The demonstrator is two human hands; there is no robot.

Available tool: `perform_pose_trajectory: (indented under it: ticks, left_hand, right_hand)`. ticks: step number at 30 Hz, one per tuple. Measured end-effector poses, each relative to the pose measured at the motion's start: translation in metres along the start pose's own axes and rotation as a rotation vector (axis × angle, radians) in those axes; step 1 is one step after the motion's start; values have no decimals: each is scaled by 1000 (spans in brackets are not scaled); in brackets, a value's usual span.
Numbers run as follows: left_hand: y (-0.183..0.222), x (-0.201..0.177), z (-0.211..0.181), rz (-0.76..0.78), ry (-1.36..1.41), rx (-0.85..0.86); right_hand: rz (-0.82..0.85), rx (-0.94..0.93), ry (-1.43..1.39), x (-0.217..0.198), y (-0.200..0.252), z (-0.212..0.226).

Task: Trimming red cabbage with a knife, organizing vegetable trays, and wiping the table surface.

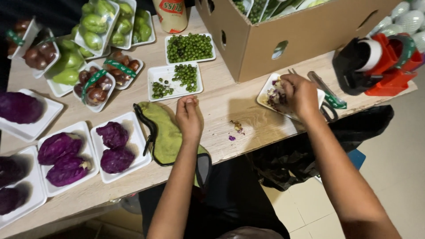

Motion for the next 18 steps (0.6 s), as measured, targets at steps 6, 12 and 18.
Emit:
perform_pose_trajectory:
  ticks: [6,12,18]
  left_hand:
    - [6,0,-30,21,-153,49]
    - [12,17,-34,169,-461,233]
    - [55,66,-40,668,-878,245]
  right_hand:
    - [123,-295,-323,38,83,142]
    - [-187,642,-1304,90,149,33]
    - [-382,702,-1872,99,188,6]
Point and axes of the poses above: each hand's wrist, its own y-axis away from the middle knuckle, its own x-axis out of the palm, z = x × y, the point moved 10 cm from there along -y, towards the middle knuckle, and after that the axes turned 5 degrees about -y, right-handed, at the moved point
